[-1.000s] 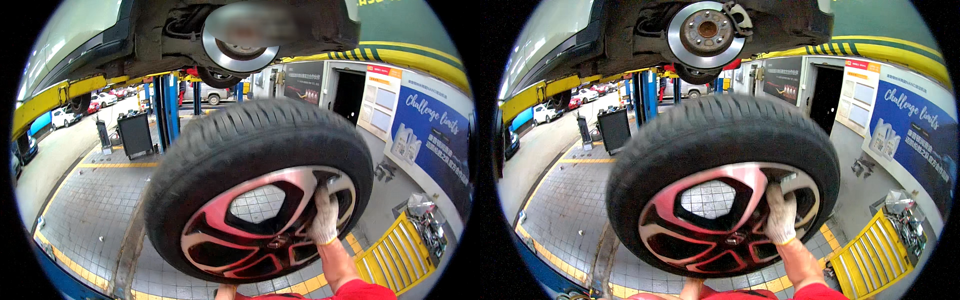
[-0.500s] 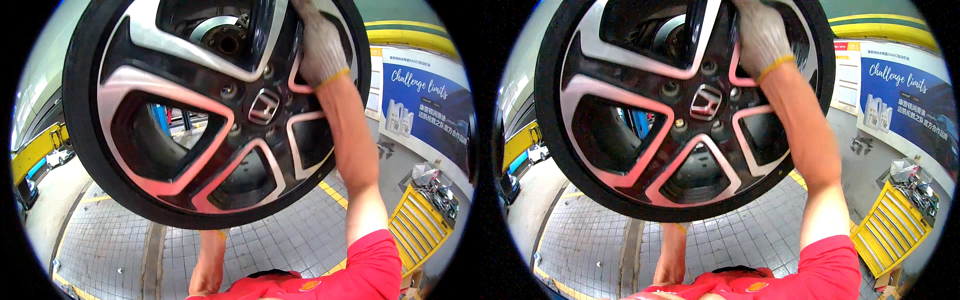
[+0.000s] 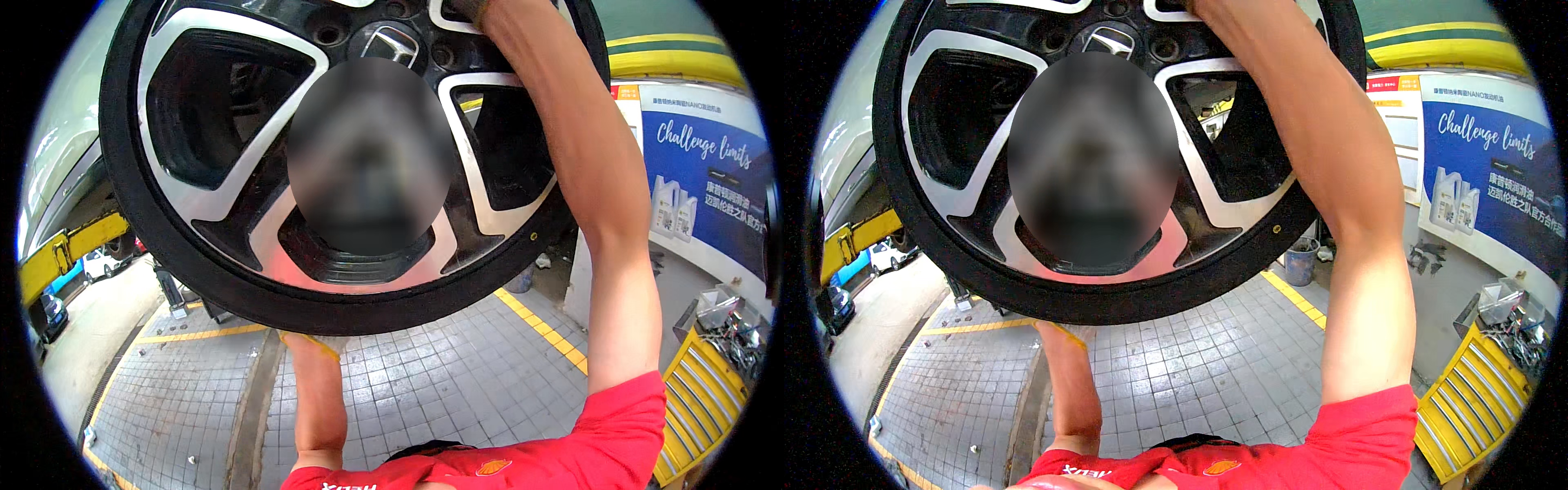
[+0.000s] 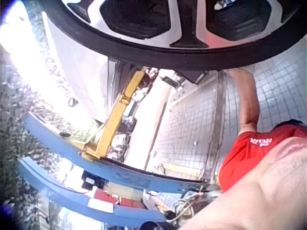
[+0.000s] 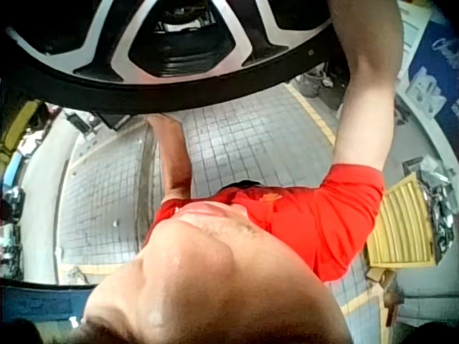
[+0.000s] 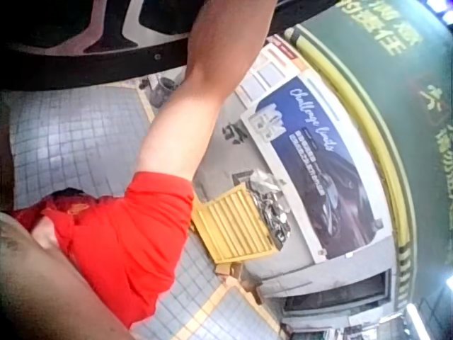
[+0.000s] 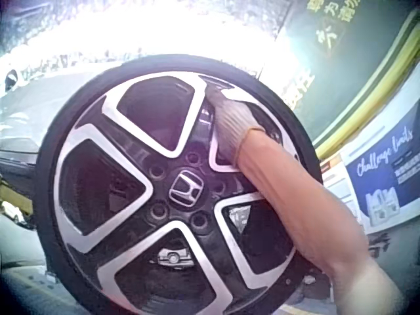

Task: The person removes a tire from a balancing machine, carries it across the garage, and mounts it onto a red car raised on a lift. They then secure the tire by hand-tightening the lug nuts.

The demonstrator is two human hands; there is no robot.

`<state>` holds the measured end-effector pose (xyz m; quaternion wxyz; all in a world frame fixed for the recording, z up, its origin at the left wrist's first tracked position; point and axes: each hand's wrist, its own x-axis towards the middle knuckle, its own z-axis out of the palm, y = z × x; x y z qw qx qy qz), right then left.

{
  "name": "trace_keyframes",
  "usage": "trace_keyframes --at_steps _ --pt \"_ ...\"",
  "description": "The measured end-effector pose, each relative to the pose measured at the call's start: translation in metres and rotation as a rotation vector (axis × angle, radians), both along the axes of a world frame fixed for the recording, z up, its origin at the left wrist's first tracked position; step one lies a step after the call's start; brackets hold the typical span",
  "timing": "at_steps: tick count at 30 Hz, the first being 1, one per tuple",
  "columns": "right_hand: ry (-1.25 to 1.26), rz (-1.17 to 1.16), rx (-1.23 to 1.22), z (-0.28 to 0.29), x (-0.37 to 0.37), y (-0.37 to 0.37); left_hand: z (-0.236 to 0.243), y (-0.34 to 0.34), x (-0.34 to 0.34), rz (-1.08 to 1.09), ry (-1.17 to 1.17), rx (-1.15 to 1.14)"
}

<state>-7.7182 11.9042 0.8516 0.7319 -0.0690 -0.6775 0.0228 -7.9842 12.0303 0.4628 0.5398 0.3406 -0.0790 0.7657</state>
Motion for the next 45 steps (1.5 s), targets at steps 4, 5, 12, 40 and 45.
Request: trace_keyframes --at_steps 4,5,12,40,45 --pt "-0.04 -0.145 0.019 0.018 -0.002 0.033 0.011 0.014 -0.007 0.15 -0.005 -0.143" --pt "-0.048 -0.181 0.025 0.021 -0.005 0.041 0.016 0.017 -0.01 0.165 -0.01 -0.171" --pt "-0.077 -0.35 0.031 0.046 -0.009 0.082 0.018 0.047 0.007 0.236 -0.009 -0.151" --pt "-0.24 -0.561 0.201 0.082 -0.049 0.156 0.039 0.122 0.046 -0.233 -0.096 -0.219" --pt "-0.287 -0.762 0.254 0.102 -0.062 0.157 0.01 0.154 0.051 -0.154 -0.02 -0.068"
